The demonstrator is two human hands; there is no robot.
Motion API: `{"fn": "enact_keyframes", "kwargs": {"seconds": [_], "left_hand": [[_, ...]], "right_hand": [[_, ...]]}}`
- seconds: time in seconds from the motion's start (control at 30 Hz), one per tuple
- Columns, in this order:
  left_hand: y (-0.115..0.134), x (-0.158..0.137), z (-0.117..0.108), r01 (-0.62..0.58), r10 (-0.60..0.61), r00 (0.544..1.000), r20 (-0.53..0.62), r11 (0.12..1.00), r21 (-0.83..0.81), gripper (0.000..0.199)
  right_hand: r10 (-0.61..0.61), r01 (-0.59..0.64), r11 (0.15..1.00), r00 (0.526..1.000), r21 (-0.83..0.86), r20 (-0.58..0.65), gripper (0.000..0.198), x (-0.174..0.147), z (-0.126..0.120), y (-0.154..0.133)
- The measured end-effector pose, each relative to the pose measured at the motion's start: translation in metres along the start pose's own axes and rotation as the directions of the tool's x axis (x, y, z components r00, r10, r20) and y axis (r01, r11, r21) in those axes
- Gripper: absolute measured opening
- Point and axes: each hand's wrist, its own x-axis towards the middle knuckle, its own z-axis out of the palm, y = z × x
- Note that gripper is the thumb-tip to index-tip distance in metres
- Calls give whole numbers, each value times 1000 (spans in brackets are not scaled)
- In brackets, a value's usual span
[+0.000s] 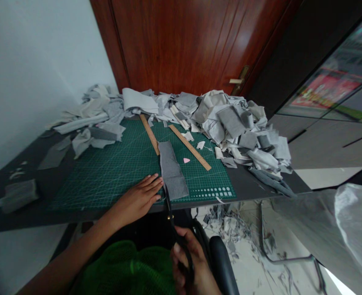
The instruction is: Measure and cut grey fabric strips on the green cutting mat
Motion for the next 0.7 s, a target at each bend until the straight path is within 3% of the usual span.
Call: {"fn": "enact_keyframes", "kwargs": {"seconds": [0.2,0.7], "left_hand": [[0,-1,0,-5,5,1000,3,1000,12,44],[3,-1,-2,-27,28,1000,-7,998,57,44]], "right_hand": [[-16,15,999,1000,-46,-9,66,2,7,-14],[-49,53,978,999,-204,21,77,12,7,-25]]}}
